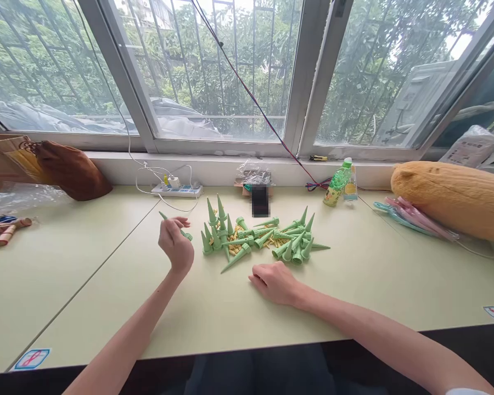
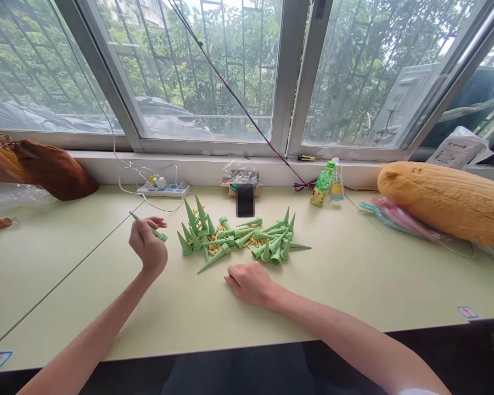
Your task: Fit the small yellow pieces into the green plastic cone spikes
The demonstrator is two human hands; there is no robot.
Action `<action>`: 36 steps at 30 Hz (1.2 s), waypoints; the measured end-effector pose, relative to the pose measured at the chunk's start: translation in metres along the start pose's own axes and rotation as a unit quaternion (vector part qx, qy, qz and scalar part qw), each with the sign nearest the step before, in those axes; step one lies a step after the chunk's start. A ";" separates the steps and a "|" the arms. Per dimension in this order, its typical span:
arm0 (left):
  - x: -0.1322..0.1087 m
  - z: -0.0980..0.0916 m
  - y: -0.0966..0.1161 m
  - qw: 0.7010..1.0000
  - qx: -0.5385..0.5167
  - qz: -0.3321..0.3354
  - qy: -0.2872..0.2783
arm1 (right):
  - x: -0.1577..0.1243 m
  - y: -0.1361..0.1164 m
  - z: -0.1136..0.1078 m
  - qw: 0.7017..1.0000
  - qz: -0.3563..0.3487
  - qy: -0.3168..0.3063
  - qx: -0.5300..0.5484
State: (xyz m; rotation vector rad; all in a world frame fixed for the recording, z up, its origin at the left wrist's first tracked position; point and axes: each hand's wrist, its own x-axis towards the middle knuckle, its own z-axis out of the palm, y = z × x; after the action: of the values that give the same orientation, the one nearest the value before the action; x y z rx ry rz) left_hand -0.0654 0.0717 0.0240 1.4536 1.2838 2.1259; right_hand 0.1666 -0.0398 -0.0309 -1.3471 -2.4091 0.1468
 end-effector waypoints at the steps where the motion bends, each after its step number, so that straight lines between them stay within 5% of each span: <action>1: -0.003 0.000 0.008 0.999 0.007 0.045 -0.004 | 0.002 0.000 0.000 1.000 -0.012 -0.002 0.000; 5: -0.024 0.009 0.027 0.975 0.006 0.160 -0.157 | 0.012 0.000 -0.001 0.997 -0.072 0.001 -0.003; 9: -0.047 0.023 0.022 0.929 -0.025 0.218 -0.299 | 0.019 -0.001 -0.001 0.991 -0.134 0.027 -0.007; 16: -0.071 0.023 0.008 0.915 -0.034 0.162 -0.369 | 0.014 0.000 -0.005 0.970 -0.208 0.117 -0.051; 21: -0.073 0.019 0.013 0.907 -0.062 0.165 -0.384 | 0.010 0.018 -0.029 0.930 -0.211 0.299 -0.035; 23: -0.074 0.020 0.016 0.904 -0.071 0.168 -0.387 | 0.006 0.034 -0.044 0.879 -0.199 0.433 -0.011; 25: -0.077 0.020 0.018 0.903 -0.070 0.165 -0.390 | 0.000 0.054 -0.060 0.839 -0.138 0.526 -0.006; 28: -0.081 0.021 0.022 0.902 -0.063 0.156 -0.397 | -0.011 0.088 -0.075 0.807 0.059 0.586 0.034; 32: -0.084 0.021 0.024 0.898 -0.064 0.149 -0.409 | -0.024 0.133 -0.074 0.791 0.299 0.517 0.133; 36: -0.085 0.022 0.023 0.897 -0.055 0.137 -0.417 | -0.021 0.162 -0.060 0.792 0.320 0.389 0.345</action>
State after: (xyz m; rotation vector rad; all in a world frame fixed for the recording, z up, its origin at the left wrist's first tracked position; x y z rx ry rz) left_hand -0.0014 0.0162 -0.0083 2.2230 0.6392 1.3495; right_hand 0.3286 0.0238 -0.0244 -1.3931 -0.9935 0.4814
